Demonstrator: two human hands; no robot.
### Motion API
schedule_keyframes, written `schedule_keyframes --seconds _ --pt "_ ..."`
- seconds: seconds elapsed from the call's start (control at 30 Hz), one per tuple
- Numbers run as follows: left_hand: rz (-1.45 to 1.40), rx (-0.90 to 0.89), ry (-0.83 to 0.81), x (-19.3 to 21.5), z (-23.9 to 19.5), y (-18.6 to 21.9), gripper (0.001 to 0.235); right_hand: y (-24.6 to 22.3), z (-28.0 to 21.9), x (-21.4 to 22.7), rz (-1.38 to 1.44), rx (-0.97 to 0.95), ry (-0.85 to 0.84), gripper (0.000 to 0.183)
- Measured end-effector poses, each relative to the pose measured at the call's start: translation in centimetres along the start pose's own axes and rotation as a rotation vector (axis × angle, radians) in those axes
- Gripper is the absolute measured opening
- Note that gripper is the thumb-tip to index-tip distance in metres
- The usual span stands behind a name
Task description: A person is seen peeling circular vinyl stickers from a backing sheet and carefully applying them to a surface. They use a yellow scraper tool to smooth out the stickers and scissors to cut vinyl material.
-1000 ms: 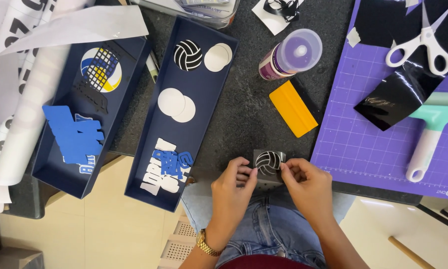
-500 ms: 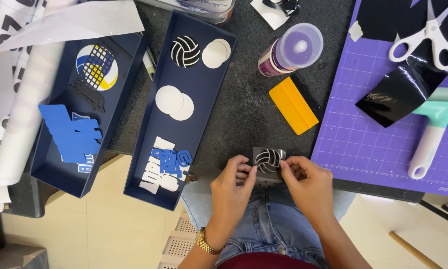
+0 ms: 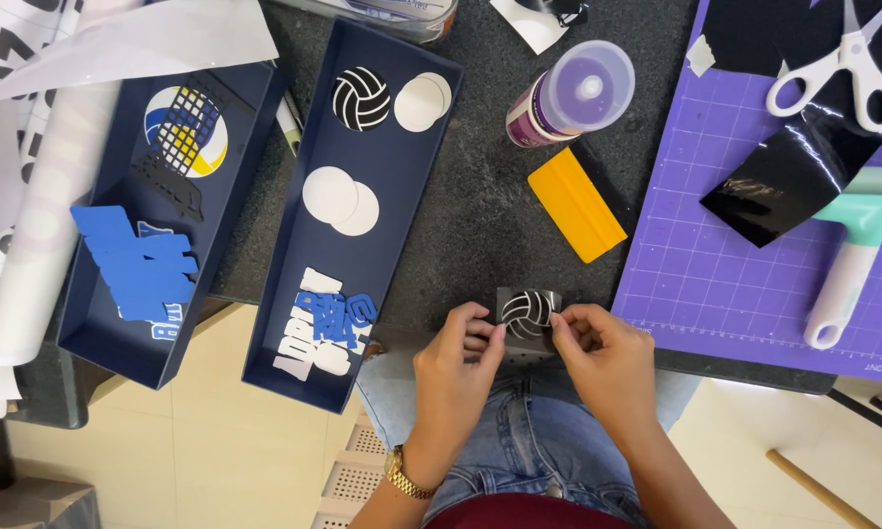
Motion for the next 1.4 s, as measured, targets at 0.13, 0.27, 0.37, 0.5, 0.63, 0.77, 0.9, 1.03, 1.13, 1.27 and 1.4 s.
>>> schedule_keyframes --seconds 0.13,0.27,0.37,0.5,0.63,0.77,0.9,1.03,1.13,1.27,1.4 --pt "0.009 0.019 -0.006 -0.1 0.0 -0.1 0.023 0.0 0.0 0.0 0.001 -0.004 -0.001 0.009" --pt "0.012 0.022 -0.016 0.0 0.1 0.0 0.022 -0.1 0.0 0.0 0.000 -0.001 0.002 0.009" --pt "0.013 0.026 -0.022 0.0 0.1 0.0 0.024 -0.1 0.1 0.0 -0.009 -0.004 -0.002 0.009" --pt "0.009 0.031 -0.025 0.0 0.2 0.1 0.024 -0.2 0.1 0.0 -0.012 -0.005 -0.001 0.009" --pt "0.004 0.041 -0.020 -0.1 0.2 0.0 0.024 0.0 0.1 0.0 -0.029 0.000 0.001 0.009" --pt "0.011 0.042 -0.031 0.0 0.2 0.1 0.024 -0.4 0.1 0.1 -0.017 0.007 -0.006 0.008" --pt "0.030 0.028 -0.033 -0.1 0.2 0.1 0.025 -0.4 0.1 0.1 -0.012 0.004 -0.008 0.007" --pt "-0.028 0.037 0.050 -0.2 0.4 0.7 0.024 -0.4 0.2 0.0 0.066 0.065 0.082 0.007" --pt "-0.024 0.041 0.047 -0.1 0.5 0.8 0.024 -0.6 0.2 0.1 0.074 0.066 0.083 0.007" --pt "-0.012 0.028 0.050 -0.2 0.4 0.8 0.024 -0.7 0.2 0.1 0.078 0.066 0.084 0.008" --pt "0.002 0.016 0.056 -0.1 0.4 0.9 0.023 -0.5 0.2 0.0 0.080 0.065 0.085 0.008"
Point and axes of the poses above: each hand's wrist, its own z-axis towards the middle knuckle, its own x-axis out of the back of the hand, y = z × x, the point moved 3 cm from there along z, towards the middle knuckle, and after that the axes turned 2 degrees about -y, right-handed, at the moved point
